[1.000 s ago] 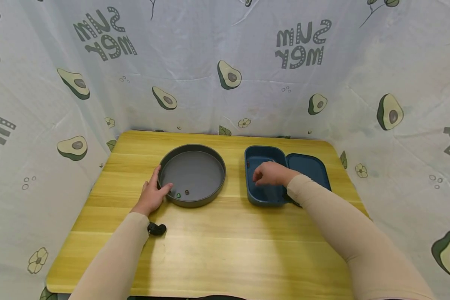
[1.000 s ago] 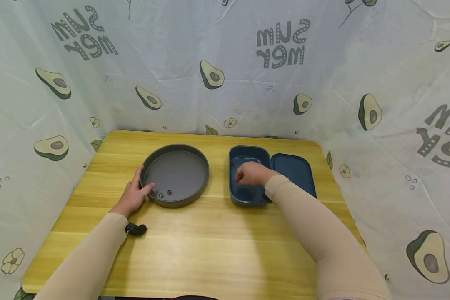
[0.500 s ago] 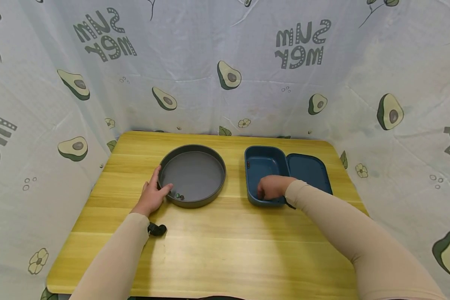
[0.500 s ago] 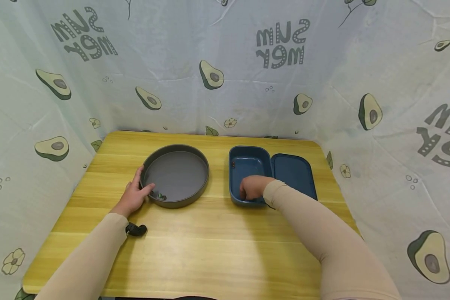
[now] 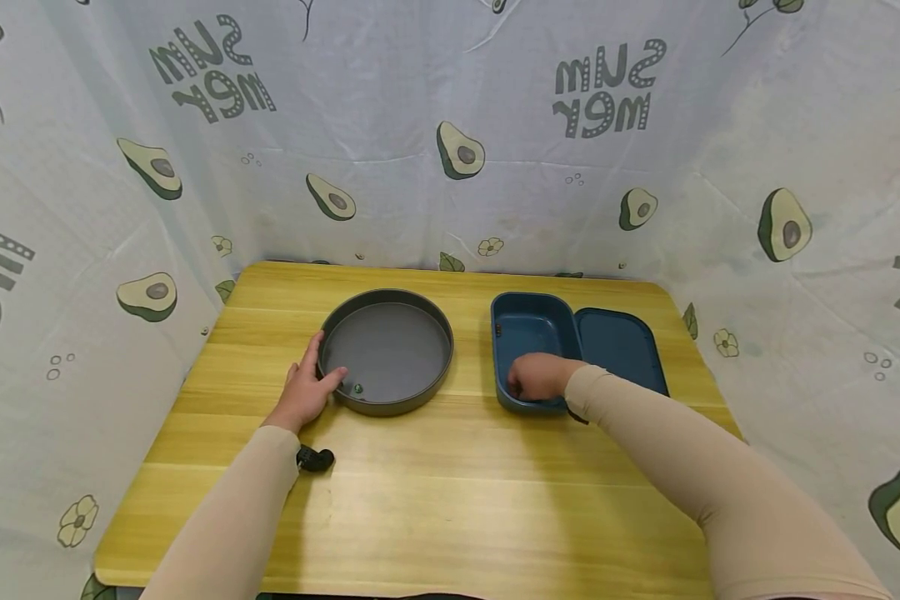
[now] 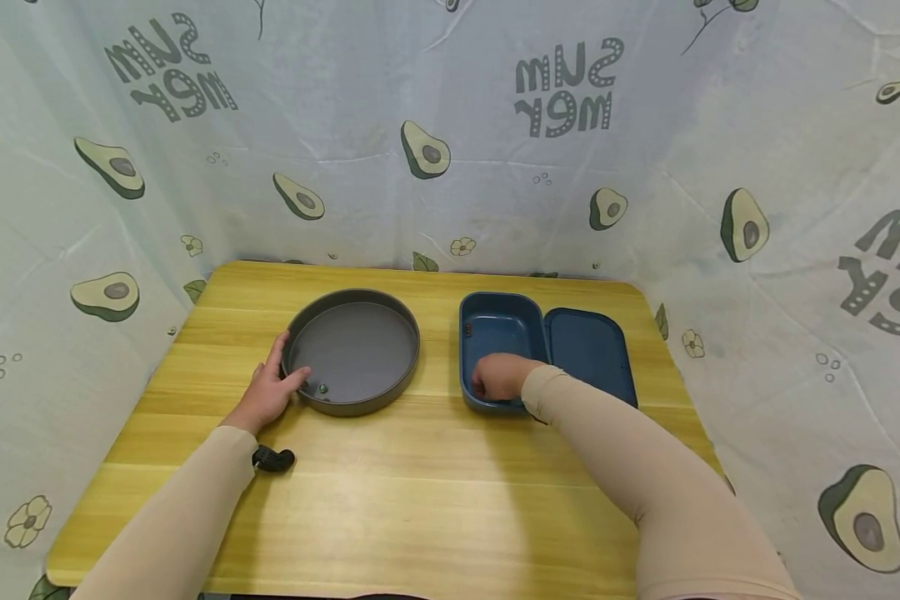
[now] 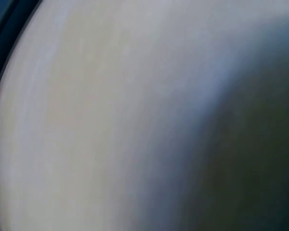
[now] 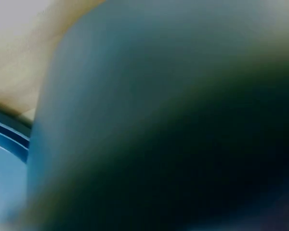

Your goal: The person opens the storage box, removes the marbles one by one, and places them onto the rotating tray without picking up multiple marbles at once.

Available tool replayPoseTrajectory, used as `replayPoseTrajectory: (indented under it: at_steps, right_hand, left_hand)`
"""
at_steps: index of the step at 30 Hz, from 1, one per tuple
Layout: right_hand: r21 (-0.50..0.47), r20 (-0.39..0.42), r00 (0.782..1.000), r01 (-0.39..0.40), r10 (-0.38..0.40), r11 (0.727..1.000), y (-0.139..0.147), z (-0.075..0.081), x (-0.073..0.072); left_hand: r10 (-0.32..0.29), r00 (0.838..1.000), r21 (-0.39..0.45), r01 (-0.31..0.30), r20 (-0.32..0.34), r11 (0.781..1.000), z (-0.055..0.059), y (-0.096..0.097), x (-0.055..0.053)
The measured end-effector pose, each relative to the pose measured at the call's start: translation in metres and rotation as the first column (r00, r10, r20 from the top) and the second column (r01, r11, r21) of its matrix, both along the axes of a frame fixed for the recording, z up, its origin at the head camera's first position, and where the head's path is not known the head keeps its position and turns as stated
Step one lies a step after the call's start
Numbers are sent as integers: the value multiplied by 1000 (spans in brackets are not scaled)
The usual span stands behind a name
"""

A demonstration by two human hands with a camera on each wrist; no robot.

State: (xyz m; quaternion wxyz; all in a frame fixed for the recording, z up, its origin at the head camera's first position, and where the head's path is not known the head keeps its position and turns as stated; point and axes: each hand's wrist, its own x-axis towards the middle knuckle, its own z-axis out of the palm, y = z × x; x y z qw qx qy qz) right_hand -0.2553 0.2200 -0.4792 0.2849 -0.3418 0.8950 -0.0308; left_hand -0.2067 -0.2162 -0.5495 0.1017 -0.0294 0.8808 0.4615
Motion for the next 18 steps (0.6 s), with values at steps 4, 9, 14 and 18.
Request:
replayPoseTrajectory:
  at_steps: [4,9,14,18]
  right_hand:
    - [-14,-24,1000,2,-3,1000,-2,-3,1]
    - [-16,-46,999,13,-14,1000,-3,-5,1]
    - [-18,-59,998,34,-35,999,-2,-4,1]
    - [-20,-64,997,49,-50,999,-1,-6,0]
  left_hand:
    - [3,1000,0,-3,1,1000,-1,0,-1]
    - [7,1000,2,-7,4,1000,-2,0,-1]
    - [9,1000,5,-9,4,1000,-2,0,-1]
    - [7,1000,8,-7,6,1000,-2,1,-1]
